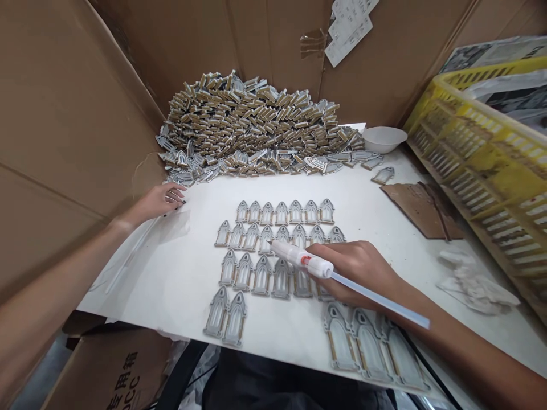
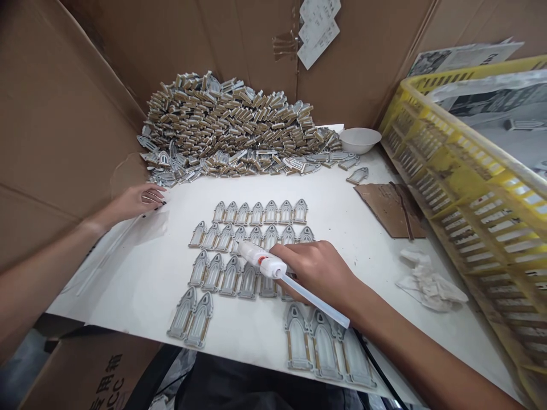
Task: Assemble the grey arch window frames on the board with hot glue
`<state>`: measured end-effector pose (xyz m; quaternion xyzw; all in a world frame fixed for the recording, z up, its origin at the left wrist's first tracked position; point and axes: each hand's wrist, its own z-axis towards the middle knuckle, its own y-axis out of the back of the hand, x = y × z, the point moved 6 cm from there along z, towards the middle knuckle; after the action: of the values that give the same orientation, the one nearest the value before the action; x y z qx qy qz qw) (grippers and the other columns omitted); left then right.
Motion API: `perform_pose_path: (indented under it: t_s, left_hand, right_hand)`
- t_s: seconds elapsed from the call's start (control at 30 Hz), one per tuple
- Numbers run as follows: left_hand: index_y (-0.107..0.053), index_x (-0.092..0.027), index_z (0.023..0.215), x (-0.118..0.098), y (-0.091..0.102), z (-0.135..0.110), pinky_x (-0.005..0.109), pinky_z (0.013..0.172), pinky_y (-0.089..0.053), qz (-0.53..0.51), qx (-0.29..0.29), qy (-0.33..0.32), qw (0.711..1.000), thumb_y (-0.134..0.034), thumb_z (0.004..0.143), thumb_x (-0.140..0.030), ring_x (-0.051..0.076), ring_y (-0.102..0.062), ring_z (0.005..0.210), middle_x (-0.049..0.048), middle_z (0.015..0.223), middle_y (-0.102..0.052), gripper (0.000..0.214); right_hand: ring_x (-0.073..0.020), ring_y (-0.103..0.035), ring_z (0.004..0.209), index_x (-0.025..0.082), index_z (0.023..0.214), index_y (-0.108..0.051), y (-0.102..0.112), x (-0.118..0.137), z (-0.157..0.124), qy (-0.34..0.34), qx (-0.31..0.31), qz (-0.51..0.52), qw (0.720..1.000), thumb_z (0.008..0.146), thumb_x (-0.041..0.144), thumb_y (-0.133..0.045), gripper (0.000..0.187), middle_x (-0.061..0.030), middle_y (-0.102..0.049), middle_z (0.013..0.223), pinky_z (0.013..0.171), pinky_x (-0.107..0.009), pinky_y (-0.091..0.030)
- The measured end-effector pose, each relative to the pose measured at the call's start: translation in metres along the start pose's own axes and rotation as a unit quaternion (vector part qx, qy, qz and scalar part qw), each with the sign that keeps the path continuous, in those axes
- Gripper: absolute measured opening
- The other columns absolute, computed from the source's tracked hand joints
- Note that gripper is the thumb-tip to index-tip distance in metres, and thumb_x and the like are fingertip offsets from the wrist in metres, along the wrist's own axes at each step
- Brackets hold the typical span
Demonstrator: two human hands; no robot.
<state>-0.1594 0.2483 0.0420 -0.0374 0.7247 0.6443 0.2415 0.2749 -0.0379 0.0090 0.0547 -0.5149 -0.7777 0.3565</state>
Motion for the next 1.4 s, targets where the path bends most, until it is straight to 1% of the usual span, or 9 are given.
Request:
perform_pose_path:
  t_s: [0.17, 0.3, 0.53, 0.6, 0.73, 0.87, 1.0, 1.2, 1.4]
  left_hand:
    - [-0.068, -0.017, 0.131, 0.004, 0.009, -0.003, 0.048, 0.096, -0.063, 0.016, -0.002, 0.008, 1.0, -0.073, 0.103, -0.034, 0.026, -0.073, 0.109, 0.0094, 0.124, -0.073, 0.033]
    - [-0.068, -0.017, 0.131, 0.007, 0.011, -0.007, 0.047, 0.095, -0.064, 0.036, 0.021, 0.024, 0.999, -0.072, 0.104, -0.035, 0.025, -0.074, 0.108, 0.0094, 0.124, -0.073, 0.032]
    - [-0.074, -0.016, 0.117, 0.007, 0.007, -0.011, 0.047, 0.097, -0.062, 0.07, 0.029, 0.03, 0.997, -0.072, 0.103, -0.042, 0.025, -0.075, 0.105, 0.0082, 0.115, -0.078, 0.029]
    - [-0.076, -0.019, 0.112, 0.004, 0.008, -0.013, 0.045, 0.097, -0.062, 0.072, 0.023, 0.025, 0.997, -0.074, 0.098, -0.049, 0.027, -0.077, 0.102, 0.0081, 0.11, -0.081, 0.034]
    - [-0.08, -0.027, 0.098, -0.001, 0.012, -0.015, 0.039, 0.092, -0.063, 0.079, 0.003, 0.018, 0.997, -0.077, 0.077, -0.064, 0.034, -0.08, 0.099, 0.0075, 0.102, -0.087, 0.043]
    - [-0.079, -0.027, 0.096, -0.005, 0.013, -0.015, 0.042, 0.094, -0.063, 0.085, -0.01, 0.014, 0.996, -0.074, 0.072, -0.067, 0.036, -0.081, 0.096, 0.0084, 0.098, -0.087, 0.046]
    - [-0.078, -0.025, 0.1, -0.005, 0.011, -0.015, 0.044, 0.098, -0.062, 0.093, -0.016, 0.01, 0.996, -0.074, 0.076, -0.066, 0.033, -0.08, 0.097, 0.0082, 0.097, -0.086, 0.047]
    - [-0.075, -0.019, 0.111, -0.001, 0.009, -0.012, 0.047, 0.099, -0.061, 0.115, -0.008, 0.014, 0.993, -0.071, 0.1, -0.055, 0.025, -0.078, 0.096, 0.0064, 0.1, -0.081, 0.039]
    - [-0.074, -0.019, 0.118, 0.001, 0.008, -0.011, 0.046, 0.098, -0.061, 0.114, -0.001, 0.011, 0.993, -0.068, 0.104, -0.049, 0.023, -0.077, 0.097, 0.0067, 0.106, -0.08, 0.034]
  right_hand:
    - [-0.0134, -0.062, 0.056, 0.022, 0.097, -0.065, 0.001, 0.0, -0.001, 0.002, -0.006, 0.006, 1.0, 0.105, 0.029, -0.053, 0.016, 0.0016, -0.07, 0.071, 0.056, -0.03, -0.027]
    - [-0.0137, -0.062, 0.056, 0.022, 0.094, -0.062, 0.0, 0.003, -0.001, 0.011, -0.011, 0.004, 1.0, 0.104, 0.027, -0.052, 0.015, 0.0027, -0.066, 0.069, 0.055, -0.031, -0.026]
    - [-0.0136, -0.061, 0.057, 0.022, 0.094, -0.06, 0.0, 0.004, 0.0, 0.014, -0.016, 0.002, 1.0, 0.103, 0.024, -0.054, 0.011, 0.0033, -0.066, 0.07, 0.056, -0.031, -0.027]
    - [-0.0137, -0.061, 0.057, 0.022, 0.094, -0.06, 0.0, 0.004, 0.0, 0.014, -0.013, 0.001, 1.0, 0.102, 0.023, -0.054, 0.01, 0.0032, -0.066, 0.07, 0.056, -0.031, -0.028]
    - [-0.0143, -0.063, 0.059, 0.023, 0.098, -0.061, 0.0, 0.004, 0.0, 0.016, -0.006, 0.002, 1.0, 0.102, 0.024, -0.054, 0.008, 0.0026, -0.068, 0.072, 0.057, -0.031, -0.03]
    - [-0.0147, -0.064, 0.06, 0.023, 0.098, -0.061, -0.001, 0.004, 0.0, 0.014, -0.007, 0.0, 1.0, 0.103, 0.025, -0.053, 0.009, 0.0019, -0.069, 0.073, 0.058, -0.03, -0.029]
    - [-0.0144, -0.062, 0.057, 0.023, 0.096, -0.061, -0.003, 0.003, -0.001, 0.007, -0.001, 0.001, 1.0, 0.103, 0.025, -0.054, 0.01, 0.0019, -0.068, 0.071, 0.057, -0.031, -0.026]
    - [-0.0151, -0.063, 0.057, 0.023, 0.093, -0.059, -0.002, 0.003, -0.001, 0.012, 0.003, -0.009, 1.0, 0.103, 0.027, -0.053, 0.012, 0.002, -0.068, 0.071, 0.056, -0.031, -0.027]
    - [-0.0155, -0.064, 0.059, 0.023, 0.094, -0.058, 0.0, 0.006, 0.0, 0.015, -0.001, -0.007, 1.0, 0.099, 0.023, -0.054, 0.006, 0.0016, -0.069, 0.072, 0.056, -0.031, -0.027]
